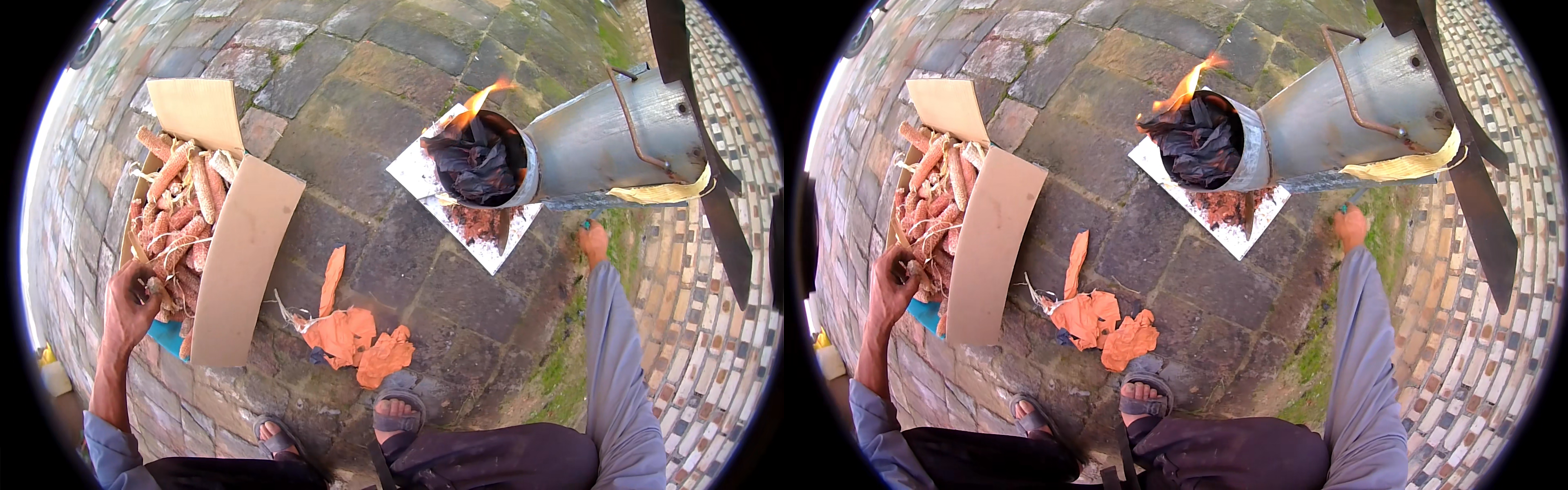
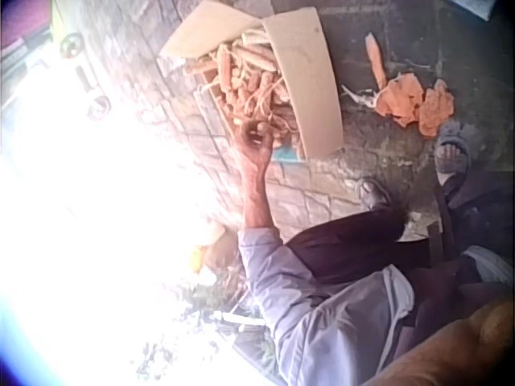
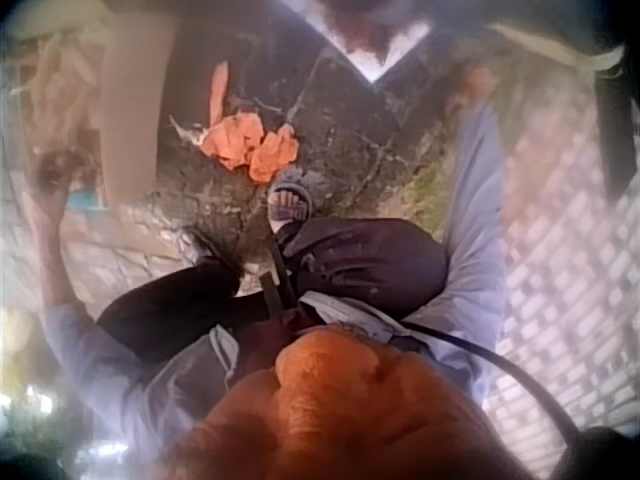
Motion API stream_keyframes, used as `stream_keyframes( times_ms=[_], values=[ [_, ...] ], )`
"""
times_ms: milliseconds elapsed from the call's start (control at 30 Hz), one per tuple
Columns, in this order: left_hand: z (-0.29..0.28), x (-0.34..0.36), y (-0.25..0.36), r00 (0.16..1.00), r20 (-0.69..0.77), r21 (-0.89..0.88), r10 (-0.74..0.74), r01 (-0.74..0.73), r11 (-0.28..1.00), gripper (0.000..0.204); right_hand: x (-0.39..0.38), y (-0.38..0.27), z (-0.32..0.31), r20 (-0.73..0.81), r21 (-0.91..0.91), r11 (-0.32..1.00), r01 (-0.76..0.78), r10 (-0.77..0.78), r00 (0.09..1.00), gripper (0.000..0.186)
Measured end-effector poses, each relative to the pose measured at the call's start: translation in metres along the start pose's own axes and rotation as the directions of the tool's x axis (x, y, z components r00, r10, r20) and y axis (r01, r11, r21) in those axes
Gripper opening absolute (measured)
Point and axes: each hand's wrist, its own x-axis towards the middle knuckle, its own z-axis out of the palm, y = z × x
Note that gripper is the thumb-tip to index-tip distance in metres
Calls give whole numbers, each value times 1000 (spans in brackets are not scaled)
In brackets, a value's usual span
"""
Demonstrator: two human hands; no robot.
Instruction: The person tears orange paper and places it into a metal stove to start a fire. They then add dried corn cobs from a cardboard box into the stove and use a metal rod to adjust the burning material.
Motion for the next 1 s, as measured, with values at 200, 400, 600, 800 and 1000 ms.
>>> stream_keyframes(
  times_ms=[200, 400, 600, 800, 1000],
  values=[
    [-1, 3, 4, 1000, -6, 28, 17, -17, 999, 21, -4, 2, -2, -67, -86, 996, -6, 0, 998, 38],
    [2, 5, 16, 997, 51, 71, 50, -53, 996, 24, -71, -48, -22, -311, 180, 963, -198, 247, 918, 50],
    [19, 12, 25, 962, 69, 86, 265, -271, 959, 23, -176, -60, -2, -35, 730, 619, -288, 456, 889, 31],
    [17, 12, 25, 980, 91, 33, 179, -183, 983, 23, -285, -153, -66, 657, 748, -67, -660, 213, 723, 20],
    [7, 4, 15, 918, -110, 16, 380, -380, 925, 37, -345, -207, -115, 735, 672, -95, -735, -35, 677, 18]
  ],
)
